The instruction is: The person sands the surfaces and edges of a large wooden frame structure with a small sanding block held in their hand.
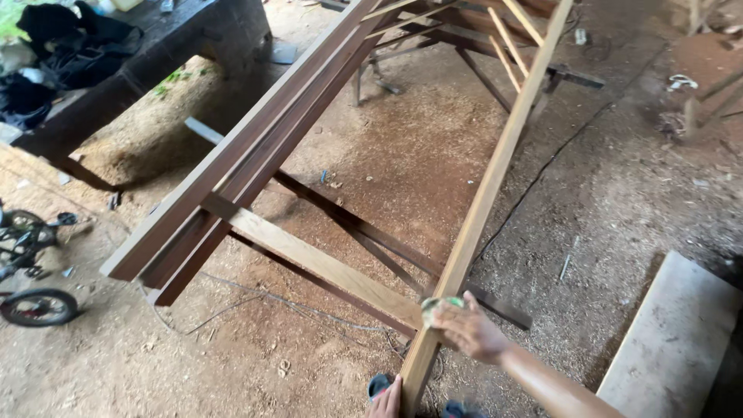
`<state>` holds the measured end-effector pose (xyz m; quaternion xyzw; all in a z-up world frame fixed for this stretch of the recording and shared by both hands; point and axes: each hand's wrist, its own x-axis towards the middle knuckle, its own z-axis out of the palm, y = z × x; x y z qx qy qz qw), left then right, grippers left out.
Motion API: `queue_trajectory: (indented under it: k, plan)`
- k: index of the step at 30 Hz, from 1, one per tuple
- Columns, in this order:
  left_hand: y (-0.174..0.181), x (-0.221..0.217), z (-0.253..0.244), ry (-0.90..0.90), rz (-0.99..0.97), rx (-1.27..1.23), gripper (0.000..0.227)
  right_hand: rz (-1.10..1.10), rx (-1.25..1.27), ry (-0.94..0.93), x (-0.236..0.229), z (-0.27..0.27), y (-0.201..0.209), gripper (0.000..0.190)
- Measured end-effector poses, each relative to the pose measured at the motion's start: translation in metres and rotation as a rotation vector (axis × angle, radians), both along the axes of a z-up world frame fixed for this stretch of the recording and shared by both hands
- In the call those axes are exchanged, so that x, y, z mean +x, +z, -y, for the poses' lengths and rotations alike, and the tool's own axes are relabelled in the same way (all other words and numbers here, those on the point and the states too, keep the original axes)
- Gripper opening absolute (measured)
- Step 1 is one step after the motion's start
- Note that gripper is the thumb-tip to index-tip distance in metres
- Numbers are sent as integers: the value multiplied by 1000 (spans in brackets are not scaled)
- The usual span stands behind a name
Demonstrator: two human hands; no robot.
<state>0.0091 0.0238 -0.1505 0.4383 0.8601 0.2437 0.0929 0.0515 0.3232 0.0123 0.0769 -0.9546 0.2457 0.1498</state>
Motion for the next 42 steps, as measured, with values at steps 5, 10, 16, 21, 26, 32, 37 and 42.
queue_trajectory:
  k: [5, 10, 16, 21, 26, 32, 37, 42]
  plan:
    - [16, -2, 12, -187, 59, -267, 74, 79, 20, -221, -33, -34, -8, 32]
    - [94, 16, 10, -30, 33, -320, 71, 5, 30, -170, -37, 6, 13, 31]
    - [140, 25, -6, 98, -150, -248, 57, 502, -118, 73, -1, -36, 95, 38]
    - [159, 21, -25, 423, -187, -228, 47, 243, -281, -21, -27, -93, 54, 31]
    - [156, 24, -51, 712, -98, -192, 50, 71, 30, -33, -31, -55, 6, 32]
    - [170, 30, -63, 853, 44, -144, 44, -57, 88, 314, 10, -61, 7, 36]
    - [174, 31, -66, 843, 1, -91, 43, 8, -4, 66, -18, -120, 23, 37]
    - [176, 31, -69, 878, 37, -128, 41, 54, 47, -145, -41, -88, 11, 31]
